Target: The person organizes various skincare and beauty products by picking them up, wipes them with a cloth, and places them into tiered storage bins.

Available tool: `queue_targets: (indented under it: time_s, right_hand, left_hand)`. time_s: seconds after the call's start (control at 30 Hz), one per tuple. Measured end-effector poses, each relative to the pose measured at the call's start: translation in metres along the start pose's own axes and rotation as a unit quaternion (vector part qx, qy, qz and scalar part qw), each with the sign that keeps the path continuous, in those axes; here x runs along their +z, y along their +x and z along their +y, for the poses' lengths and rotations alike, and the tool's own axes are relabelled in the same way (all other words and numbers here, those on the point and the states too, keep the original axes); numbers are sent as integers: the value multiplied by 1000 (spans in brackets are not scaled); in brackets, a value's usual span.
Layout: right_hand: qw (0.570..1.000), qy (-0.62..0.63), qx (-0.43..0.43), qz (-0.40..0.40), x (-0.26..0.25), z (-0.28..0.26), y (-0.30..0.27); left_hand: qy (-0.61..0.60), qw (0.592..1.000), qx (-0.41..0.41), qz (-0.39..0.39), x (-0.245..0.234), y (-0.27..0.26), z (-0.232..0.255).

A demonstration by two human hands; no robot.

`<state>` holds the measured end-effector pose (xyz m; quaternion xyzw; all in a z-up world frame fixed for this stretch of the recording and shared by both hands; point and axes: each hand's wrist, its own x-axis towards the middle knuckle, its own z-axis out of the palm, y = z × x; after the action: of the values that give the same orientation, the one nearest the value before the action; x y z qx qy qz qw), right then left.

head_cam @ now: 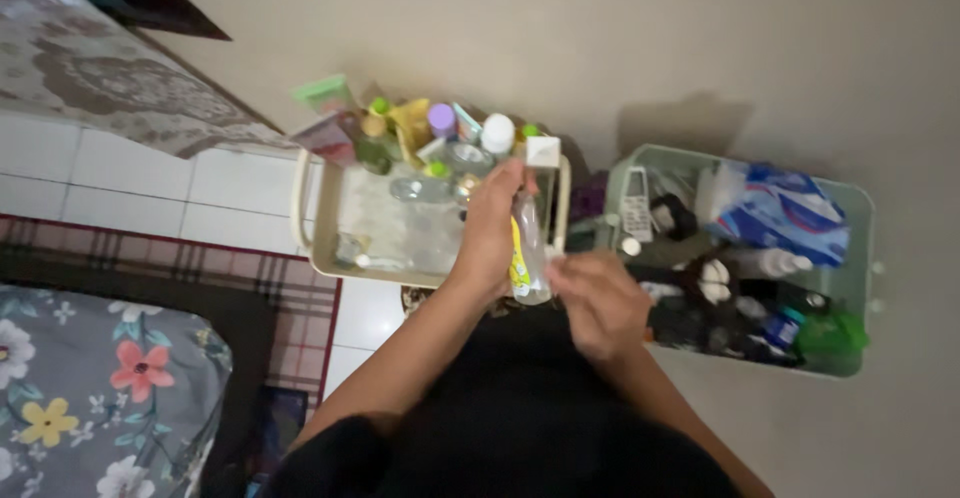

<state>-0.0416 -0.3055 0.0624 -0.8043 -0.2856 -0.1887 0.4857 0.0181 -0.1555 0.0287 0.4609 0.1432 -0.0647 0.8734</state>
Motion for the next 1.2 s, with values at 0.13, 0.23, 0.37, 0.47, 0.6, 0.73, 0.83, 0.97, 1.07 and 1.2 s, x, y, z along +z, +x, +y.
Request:
queue_targets:
  time_s: [0.13,0.23,0.37,0.47,0.6,0.73,0.83,0.97,1.07,1.2]
  right_hand:
    - [998,-31,-54,10,44,-11,27]
    - [1000,-4,0,22,77,-8,49]
    - [989,-52,-136,-41,117,-21,63]
    - [993,-41,-91,-60,141,-26,75]
    - [997,-59,-38,-43,160,-20,87]
    - [990,-30,-123,-55,183,-24,88]
    - [999,-39,-14,-9,196,-22,79]
    - [886,215,394,115,235,11,64]
    - [682,488,516,172,264,49,37]
    - [516,568,629,124,275,83,4]
  left_hand:
    - [108,994,24,-5,-43,8,23]
    - [59,992,104,-42,-70,18,31]
    - [79,993,81,45,-113,38,54]
    - [185,968,162,53,-135,45,61]
    - [182,973,134,56,-154,49,67]
    - [109,977,125,133,-171,66,96]
    - [182,957,155,162,-176,60,101]
    - [190,938,198,211,-176,53,105]
    - [265,898,318,148,-184,52,110]
    - [430,785,444,30,-215,62,119]
